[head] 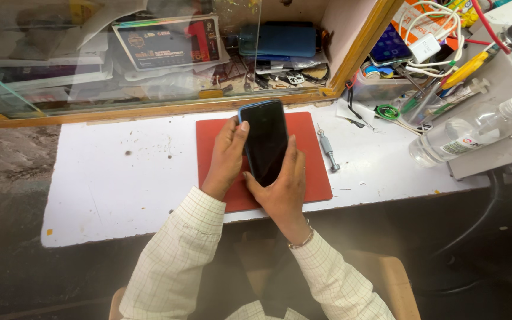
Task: The person plugs a charging cable into a smartphone on the workbench and checks it, then pries open the phone's back cover with a pry tool, removes the back panel and battery, and uses a screwdriver to unscrew components from the exposed internals.
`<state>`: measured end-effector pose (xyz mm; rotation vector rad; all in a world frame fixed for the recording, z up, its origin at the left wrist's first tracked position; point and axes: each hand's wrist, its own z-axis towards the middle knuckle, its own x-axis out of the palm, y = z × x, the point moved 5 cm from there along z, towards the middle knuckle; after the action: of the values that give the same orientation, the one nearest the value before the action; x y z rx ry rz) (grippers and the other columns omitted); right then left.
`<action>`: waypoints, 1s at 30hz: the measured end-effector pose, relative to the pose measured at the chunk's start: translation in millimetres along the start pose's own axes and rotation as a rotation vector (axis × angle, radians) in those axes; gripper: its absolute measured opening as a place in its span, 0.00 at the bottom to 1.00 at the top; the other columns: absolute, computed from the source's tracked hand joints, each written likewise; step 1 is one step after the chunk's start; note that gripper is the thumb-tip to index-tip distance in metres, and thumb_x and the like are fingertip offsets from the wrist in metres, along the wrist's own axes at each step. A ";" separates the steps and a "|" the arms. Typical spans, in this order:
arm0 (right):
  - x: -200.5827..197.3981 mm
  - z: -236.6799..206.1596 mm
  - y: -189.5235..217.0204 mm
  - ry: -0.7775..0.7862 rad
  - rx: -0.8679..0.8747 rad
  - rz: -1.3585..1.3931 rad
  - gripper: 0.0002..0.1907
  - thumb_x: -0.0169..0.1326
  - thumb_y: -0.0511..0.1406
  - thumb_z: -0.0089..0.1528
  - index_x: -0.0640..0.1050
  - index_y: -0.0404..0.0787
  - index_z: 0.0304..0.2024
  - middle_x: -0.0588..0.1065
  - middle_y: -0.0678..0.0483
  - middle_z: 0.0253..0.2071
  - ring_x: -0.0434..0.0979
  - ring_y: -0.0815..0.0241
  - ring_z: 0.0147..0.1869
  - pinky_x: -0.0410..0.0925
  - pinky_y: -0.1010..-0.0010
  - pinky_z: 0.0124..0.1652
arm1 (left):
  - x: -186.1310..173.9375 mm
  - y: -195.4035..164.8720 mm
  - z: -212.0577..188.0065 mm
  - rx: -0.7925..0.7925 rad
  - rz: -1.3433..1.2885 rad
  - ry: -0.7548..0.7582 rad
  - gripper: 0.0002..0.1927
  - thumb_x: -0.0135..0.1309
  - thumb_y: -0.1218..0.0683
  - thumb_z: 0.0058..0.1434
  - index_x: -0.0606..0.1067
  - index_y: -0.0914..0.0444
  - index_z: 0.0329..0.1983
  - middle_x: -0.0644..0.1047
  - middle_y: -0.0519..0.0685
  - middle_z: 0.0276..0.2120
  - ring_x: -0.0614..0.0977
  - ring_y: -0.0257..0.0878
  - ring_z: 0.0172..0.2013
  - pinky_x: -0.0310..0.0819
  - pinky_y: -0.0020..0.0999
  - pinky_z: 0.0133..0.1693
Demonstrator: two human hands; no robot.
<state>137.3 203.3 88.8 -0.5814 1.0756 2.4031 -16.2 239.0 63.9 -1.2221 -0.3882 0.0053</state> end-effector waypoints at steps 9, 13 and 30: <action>-102.9 131.7 -86.2 -0.286 -0.130 -0.114 0.10 0.64 0.29 0.66 0.76 0.37 0.47 0.69 0.49 0.44 0.68 0.53 0.45 0.64 0.66 0.46 | -25.8 19.3 2.4 -0.132 0.512 -0.204 0.15 0.48 0.52 0.74 0.76 0.69 0.46 0.73 0.52 0.25 0.71 0.38 0.24 0.66 0.38 0.28; -146.2 240.2 -164.6 -0.265 -0.070 -0.500 0.15 0.62 0.30 0.61 0.78 0.36 0.50 0.70 0.41 0.52 0.72 0.41 0.56 0.66 0.55 0.54 | -18.5 -2.0 1.0 -0.034 0.788 -0.267 0.15 0.51 0.51 0.69 0.76 0.68 0.48 0.76 0.56 0.21 0.77 0.49 0.21 0.68 0.44 0.27; -144.5 273.4 -188.4 -0.108 0.221 -0.541 0.17 0.68 0.38 0.54 0.82 0.40 0.44 0.67 0.37 0.55 0.70 0.32 0.57 0.66 0.45 0.54 | -19.0 -18.9 1.2 -0.086 1.094 -0.285 0.14 0.53 0.50 0.67 0.80 0.65 0.45 0.78 0.54 0.19 0.81 0.54 0.26 0.72 0.50 0.31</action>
<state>305.1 494.8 223.0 -0.5705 0.9707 1.8031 -38.1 229.5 76.1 -1.3919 0.0786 1.1164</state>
